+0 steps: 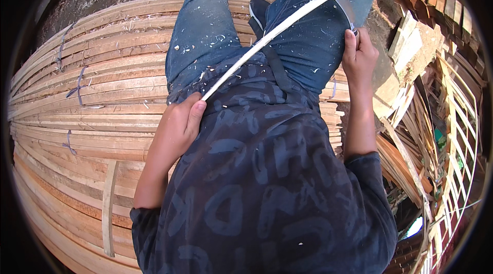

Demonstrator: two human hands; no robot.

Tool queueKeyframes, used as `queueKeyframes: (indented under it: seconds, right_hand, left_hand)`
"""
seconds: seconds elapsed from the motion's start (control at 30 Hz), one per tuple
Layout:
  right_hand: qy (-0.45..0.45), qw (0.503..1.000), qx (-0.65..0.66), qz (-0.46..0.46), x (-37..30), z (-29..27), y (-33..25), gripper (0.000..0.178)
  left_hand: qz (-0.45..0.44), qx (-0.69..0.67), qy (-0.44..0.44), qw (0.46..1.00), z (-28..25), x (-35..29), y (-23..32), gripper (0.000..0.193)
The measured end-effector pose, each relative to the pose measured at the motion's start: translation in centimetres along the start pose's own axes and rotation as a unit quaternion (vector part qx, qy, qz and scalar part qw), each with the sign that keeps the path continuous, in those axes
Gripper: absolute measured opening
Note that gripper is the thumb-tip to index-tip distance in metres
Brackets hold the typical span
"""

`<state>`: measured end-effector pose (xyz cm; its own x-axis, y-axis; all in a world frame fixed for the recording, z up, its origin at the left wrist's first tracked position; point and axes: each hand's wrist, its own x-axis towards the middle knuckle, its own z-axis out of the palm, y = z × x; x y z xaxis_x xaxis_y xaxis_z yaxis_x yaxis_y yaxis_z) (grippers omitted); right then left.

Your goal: The person sits on the ground and uses a curved knife to shave thin strips from a long piece of wood held across their lap. They repeatedly draw the knife along the wood to remove shavings, occasionally adjusting their grip and the wood's position.

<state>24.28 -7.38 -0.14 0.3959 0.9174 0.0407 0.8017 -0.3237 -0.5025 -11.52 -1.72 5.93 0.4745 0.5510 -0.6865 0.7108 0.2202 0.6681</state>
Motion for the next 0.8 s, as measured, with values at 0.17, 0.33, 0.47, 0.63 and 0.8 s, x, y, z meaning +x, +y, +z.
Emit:
queueKeyframes:
  seconds: [0.17,0.33,0.47,0.63,0.8]
  right_hand:
    - [0.017,1.0,-0.023,0.006,0.0,0.5,-0.3,0.025]
    - [0.021,0.996,-0.05,0.072,0.9,0.8,-0.4,0.028]
    - [0.041,0.996,-0.067,0.052,0.4,1.3,-0.4,0.032]
    - [0.115,0.987,-0.013,0.109,1.3,1.7,2.9,0.037]
    - [0.074,0.99,0.048,0.111,0.0,0.6,0.3,0.037]
  left_hand:
    - [-0.014,0.015,-0.003,1.0,0.2,-0.9,0.0,0.035]
    - [-0.056,0.014,-0.001,0.998,0.0,-2.8,-1.5,0.035]
    - [-0.04,0.022,0.005,0.999,0.2,-5.1,-3.5,0.037]
    - [-0.063,0.018,-0.001,0.998,-1.0,-7.5,-5.8,0.041]
    - [-0.057,-0.08,0.029,0.995,-1.0,-5.6,-6.2,0.045]
